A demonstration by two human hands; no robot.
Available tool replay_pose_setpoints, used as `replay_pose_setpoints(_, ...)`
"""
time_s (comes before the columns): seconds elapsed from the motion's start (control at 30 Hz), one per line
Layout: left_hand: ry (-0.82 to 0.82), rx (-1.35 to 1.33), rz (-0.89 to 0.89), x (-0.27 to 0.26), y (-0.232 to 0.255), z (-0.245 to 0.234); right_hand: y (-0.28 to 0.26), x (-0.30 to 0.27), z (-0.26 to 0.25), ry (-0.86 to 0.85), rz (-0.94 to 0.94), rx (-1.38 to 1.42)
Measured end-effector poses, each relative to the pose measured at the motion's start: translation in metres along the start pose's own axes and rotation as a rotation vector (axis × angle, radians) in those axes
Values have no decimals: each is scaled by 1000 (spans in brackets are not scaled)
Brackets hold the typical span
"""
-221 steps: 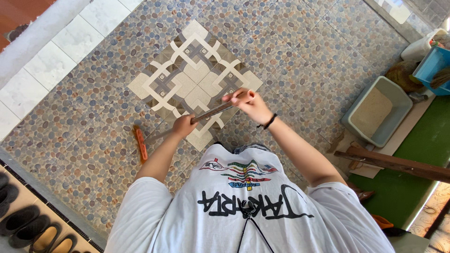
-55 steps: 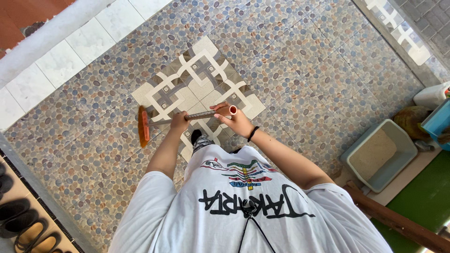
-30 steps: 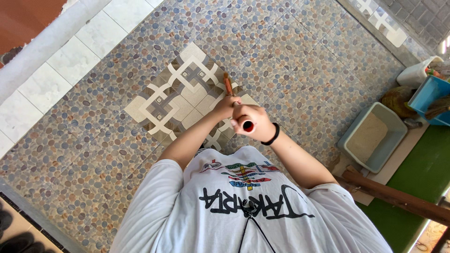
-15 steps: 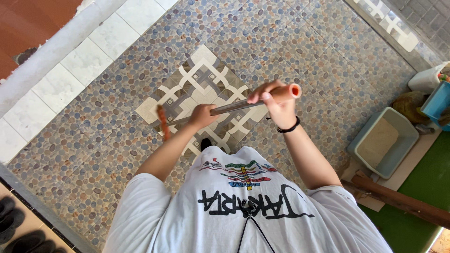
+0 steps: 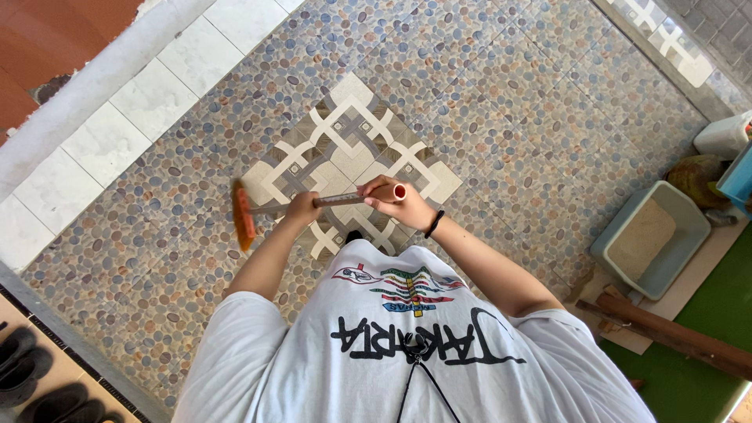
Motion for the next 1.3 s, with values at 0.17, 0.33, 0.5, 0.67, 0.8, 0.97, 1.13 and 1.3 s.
replay_pose_setpoints(0.17, -34, -84, 49, 40, 36, 16, -23, 4, -10, 107, -160, 16)
replay_pose_setpoints(0.33, -90, -301, 217, 68, 86, 21, -55, -1, -22, 148, -163, -47)
replay_pose_setpoints(0.5, -120, -436, 355, 84, 124, 41, -82, -6, -12, 139, -202, -293)
replay_pose_setpoints(0.67, -200, -544, 498, 88, 144, 51, -100, -4, 14, 30, -306, -435)
replay_pose_setpoints(0.8, -105, -441, 597, 93, 166, 37, -120, 1, 16, 64, -378, -481)
replay_pose_setpoints(0.97, 82, -229, 655, 74, 201, -11, -166, -14, -23, 112, -470, -182)
replay_pose_setpoints(1.13, 24, -272, 597, 58, 186, -58, -159, -7, -53, 223, -437, 106)
replay_pose_setpoints(1.3, 19, -55, 385, 60, 107, -66, -97, 16, -67, 248, -259, 118)
Point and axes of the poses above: each hand's wrist, its own x-axis towards the middle knuckle, its own z-axis out of the palm, y = z × x, the point moved 1 cm from there along x, towards the middle knuckle
